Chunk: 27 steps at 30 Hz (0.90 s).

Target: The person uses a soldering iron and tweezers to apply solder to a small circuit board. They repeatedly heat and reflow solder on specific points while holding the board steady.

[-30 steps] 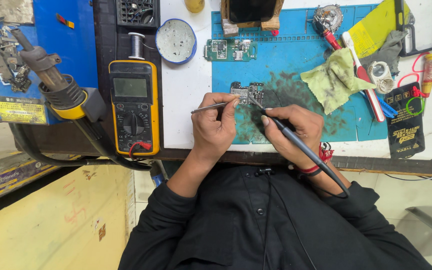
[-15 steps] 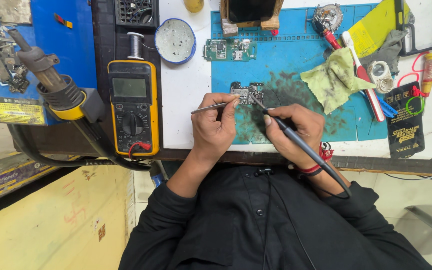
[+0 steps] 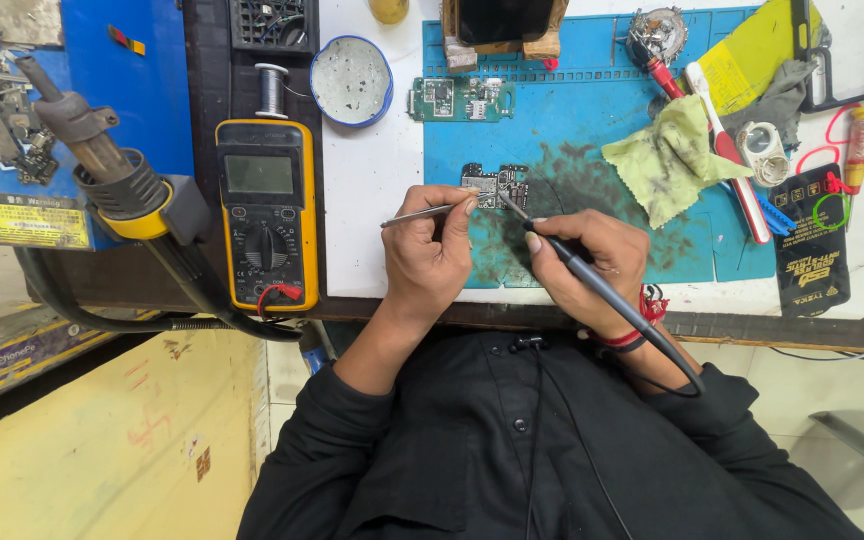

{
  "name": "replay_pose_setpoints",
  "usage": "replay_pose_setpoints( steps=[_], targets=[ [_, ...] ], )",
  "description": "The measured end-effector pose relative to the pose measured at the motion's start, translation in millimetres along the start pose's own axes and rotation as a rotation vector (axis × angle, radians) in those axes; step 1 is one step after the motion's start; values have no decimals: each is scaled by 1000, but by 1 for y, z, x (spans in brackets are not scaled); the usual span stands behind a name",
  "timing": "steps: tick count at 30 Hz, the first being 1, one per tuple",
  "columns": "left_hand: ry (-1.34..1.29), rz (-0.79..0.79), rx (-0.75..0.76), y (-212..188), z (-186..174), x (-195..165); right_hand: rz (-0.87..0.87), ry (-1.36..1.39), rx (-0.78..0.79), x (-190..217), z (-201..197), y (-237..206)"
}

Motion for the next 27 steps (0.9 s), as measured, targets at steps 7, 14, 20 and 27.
replay_pose_setpoints(
  steps=[7,14,20,27],
  targets=[
    [4,10,-3,-1,0,-1,-26,10,5,0,0,0],
    [21,-26,-8,-1,0,3,3,33,-1,-3,-1,-1],
    [28,-19,-12,0,0,-1,10,43,-19,-1,-3,-1],
    [19,-1,-2,1,1,-2,53,41,-23,-7,-2,-3]
  ],
)
Point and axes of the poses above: each hand's wrist, its own y-axis towards the middle knuckle, its own z-axis out of the palm, x = y × z, the point moved 7 cm from there along y, towards the middle knuckle, and after that the axes turned 10 degrees about -y, right-handed, at the moved point
